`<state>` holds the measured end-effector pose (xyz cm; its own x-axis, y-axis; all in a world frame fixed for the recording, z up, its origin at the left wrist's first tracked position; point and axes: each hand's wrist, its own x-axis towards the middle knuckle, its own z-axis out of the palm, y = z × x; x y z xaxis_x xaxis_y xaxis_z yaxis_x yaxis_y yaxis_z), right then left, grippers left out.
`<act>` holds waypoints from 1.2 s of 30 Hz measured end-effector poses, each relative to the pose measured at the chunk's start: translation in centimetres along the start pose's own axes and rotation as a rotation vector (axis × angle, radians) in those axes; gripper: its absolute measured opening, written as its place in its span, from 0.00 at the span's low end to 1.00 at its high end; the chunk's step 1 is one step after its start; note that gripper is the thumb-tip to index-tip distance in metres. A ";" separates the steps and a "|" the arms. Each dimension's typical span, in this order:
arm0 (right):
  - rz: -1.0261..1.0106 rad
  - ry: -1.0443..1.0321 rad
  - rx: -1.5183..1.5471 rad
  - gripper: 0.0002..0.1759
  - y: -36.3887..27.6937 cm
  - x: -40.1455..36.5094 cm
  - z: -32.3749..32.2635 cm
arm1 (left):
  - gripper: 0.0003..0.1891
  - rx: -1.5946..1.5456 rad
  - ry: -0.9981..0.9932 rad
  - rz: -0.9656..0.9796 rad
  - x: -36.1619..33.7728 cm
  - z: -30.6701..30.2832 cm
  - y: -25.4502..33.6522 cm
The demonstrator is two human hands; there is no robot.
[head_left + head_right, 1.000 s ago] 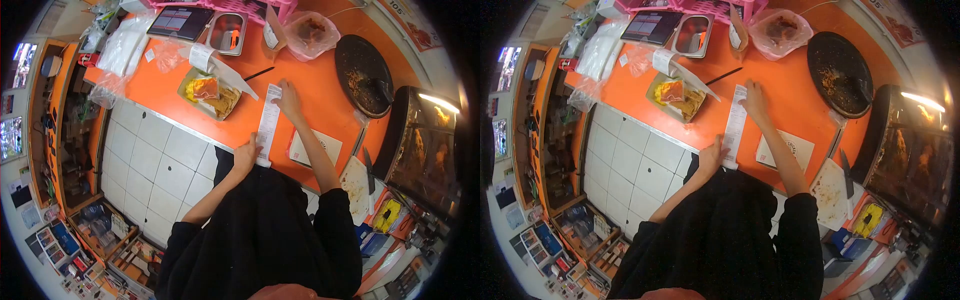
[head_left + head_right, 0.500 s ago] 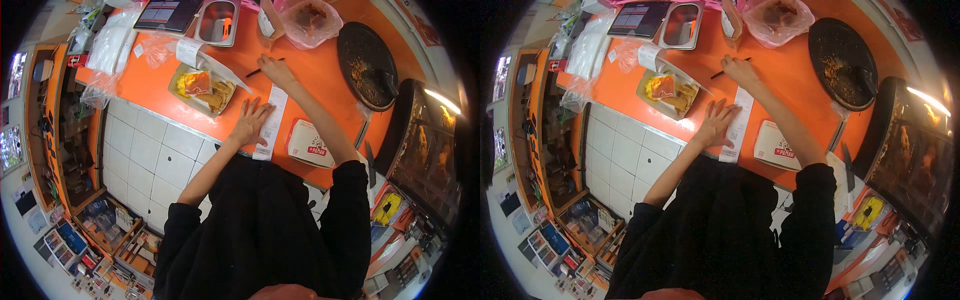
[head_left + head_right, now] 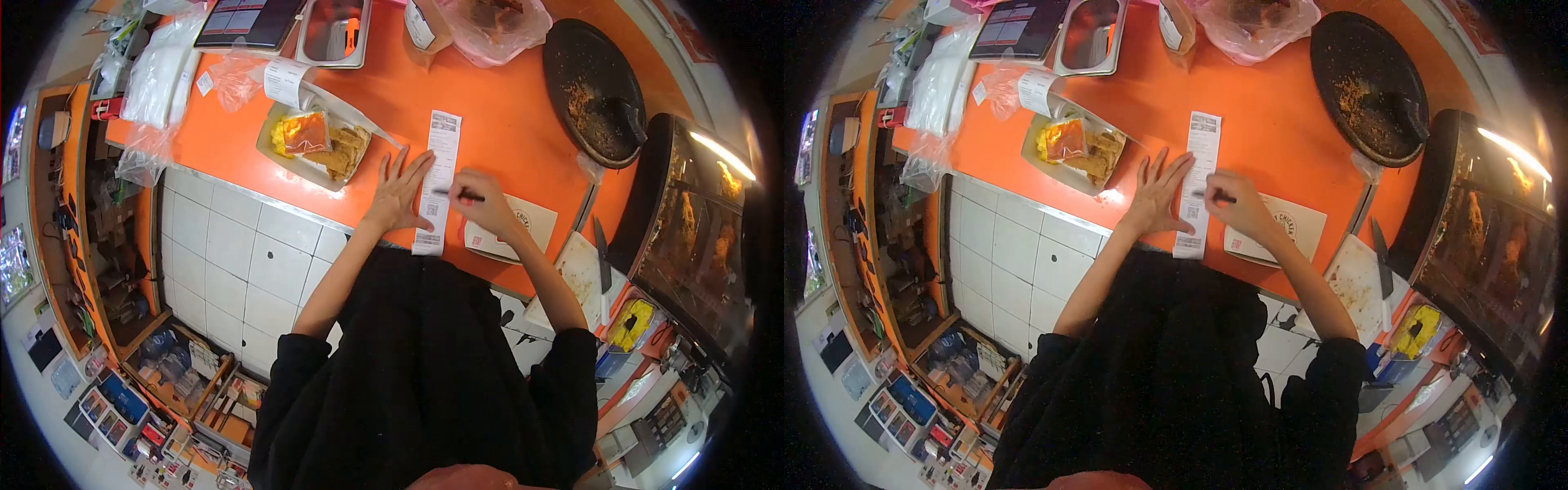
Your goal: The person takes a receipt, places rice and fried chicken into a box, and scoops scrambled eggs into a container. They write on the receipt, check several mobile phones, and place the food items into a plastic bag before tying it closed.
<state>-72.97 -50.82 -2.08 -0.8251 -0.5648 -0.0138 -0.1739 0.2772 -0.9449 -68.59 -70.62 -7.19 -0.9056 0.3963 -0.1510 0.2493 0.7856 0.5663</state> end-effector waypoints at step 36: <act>0.054 0.271 -0.514 0.08 -2.6 -3.8 -0.4 | 0.74 0.016 0.001 -0.033 2.0 1.5 1.9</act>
<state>-69.66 -49.06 0.54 -0.9364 -0.3393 0.0902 -0.3104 0.6801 -0.6642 -69.39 -67.65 -7.68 -0.9139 0.3692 -0.1686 0.2246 0.8061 0.5475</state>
